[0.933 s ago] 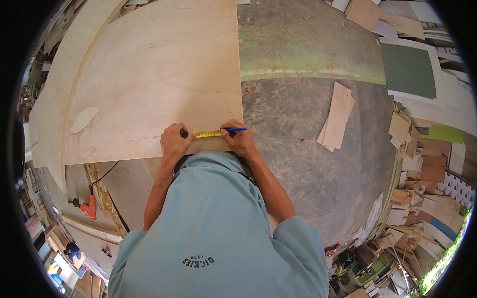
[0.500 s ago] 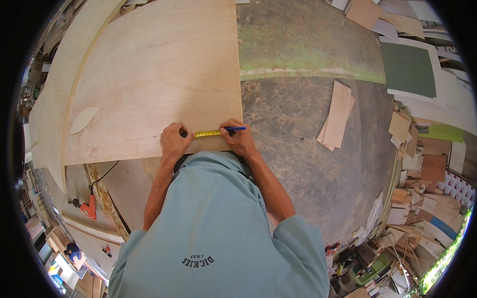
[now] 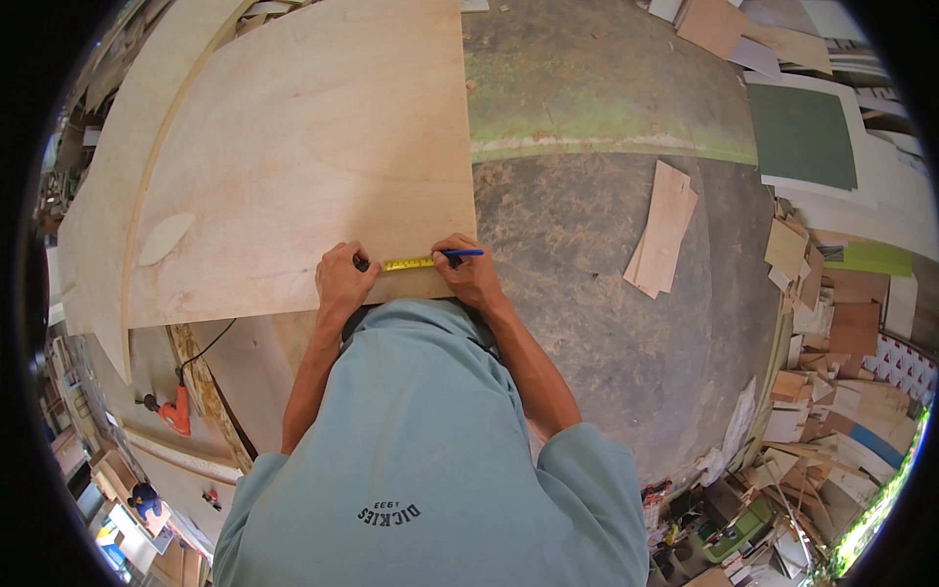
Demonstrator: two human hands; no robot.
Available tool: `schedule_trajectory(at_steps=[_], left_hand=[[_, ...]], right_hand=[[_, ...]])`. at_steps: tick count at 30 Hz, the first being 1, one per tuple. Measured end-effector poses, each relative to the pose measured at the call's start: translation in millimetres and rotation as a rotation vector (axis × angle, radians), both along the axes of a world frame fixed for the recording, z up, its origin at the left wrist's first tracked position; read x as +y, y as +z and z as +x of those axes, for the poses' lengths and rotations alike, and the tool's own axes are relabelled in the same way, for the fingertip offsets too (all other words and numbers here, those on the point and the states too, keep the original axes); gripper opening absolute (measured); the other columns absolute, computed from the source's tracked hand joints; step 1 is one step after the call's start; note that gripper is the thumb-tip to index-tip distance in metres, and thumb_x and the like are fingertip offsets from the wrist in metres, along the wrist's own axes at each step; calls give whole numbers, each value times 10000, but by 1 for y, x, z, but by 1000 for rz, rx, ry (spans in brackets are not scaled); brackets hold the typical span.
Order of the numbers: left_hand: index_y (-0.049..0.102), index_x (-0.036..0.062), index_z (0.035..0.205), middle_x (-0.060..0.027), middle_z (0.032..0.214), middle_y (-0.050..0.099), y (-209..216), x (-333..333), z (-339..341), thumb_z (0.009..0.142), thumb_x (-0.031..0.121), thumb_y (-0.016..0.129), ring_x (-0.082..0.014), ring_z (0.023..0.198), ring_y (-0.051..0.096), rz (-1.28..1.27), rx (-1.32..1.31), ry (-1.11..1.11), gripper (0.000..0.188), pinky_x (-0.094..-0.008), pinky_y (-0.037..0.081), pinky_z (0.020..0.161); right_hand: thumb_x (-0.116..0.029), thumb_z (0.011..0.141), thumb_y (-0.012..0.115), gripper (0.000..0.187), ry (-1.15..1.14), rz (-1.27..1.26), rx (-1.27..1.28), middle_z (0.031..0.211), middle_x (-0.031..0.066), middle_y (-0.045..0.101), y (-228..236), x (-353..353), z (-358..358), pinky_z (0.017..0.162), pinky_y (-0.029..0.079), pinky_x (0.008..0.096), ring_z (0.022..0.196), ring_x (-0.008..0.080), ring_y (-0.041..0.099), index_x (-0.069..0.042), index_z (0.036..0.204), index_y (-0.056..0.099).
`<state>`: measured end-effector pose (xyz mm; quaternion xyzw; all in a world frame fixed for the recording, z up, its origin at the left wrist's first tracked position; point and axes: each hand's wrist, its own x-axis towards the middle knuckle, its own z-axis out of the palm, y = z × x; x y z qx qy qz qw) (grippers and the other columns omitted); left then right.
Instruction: The person uses a measuring tape and a pencil to mark dimensions on plywood boards and light switch covers, moving items between work surfaces.
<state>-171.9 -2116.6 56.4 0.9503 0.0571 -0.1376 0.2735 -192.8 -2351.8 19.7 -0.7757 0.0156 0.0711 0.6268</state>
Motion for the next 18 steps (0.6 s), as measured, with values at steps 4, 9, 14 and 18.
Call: schedule_trajectory(at_steps=[4,9,14,18], left_hand=[[689,42,823,-132,863,666,-1,0,0,759,247,798,-340,824,665,4,-16,-14,240,-454,522,752],[700,47,850,-130,868,666,1,0,-2,777,252,796,-332,843,671,-7,-14,-15,238,-448,527,769],[709,50,870,-129,872,666,3,1,-3,795,261,788,-327,838,670,-4,-16,-36,237,-449,527,769],[713,49,872,-127,868,663,6,3,-1,800,267,784,-322,827,665,-20,-4,-46,240,-447,522,762]], right_hand=[[-81,951,656,98,-80,70,13,862,17,650,-9,-4,-3,697,456,259,759,105,552,-10,951,725],[-160,1003,642,172,-492,326,-20,824,-17,608,-11,-38,-20,683,436,264,747,90,525,-15,958,724],[-220,997,681,253,-622,-143,102,782,0,604,-22,-81,-55,661,432,271,734,91,527,2,1116,699],[-242,972,714,373,-591,-391,126,787,27,616,-13,-97,-89,635,443,278,719,100,556,11,1240,658]])
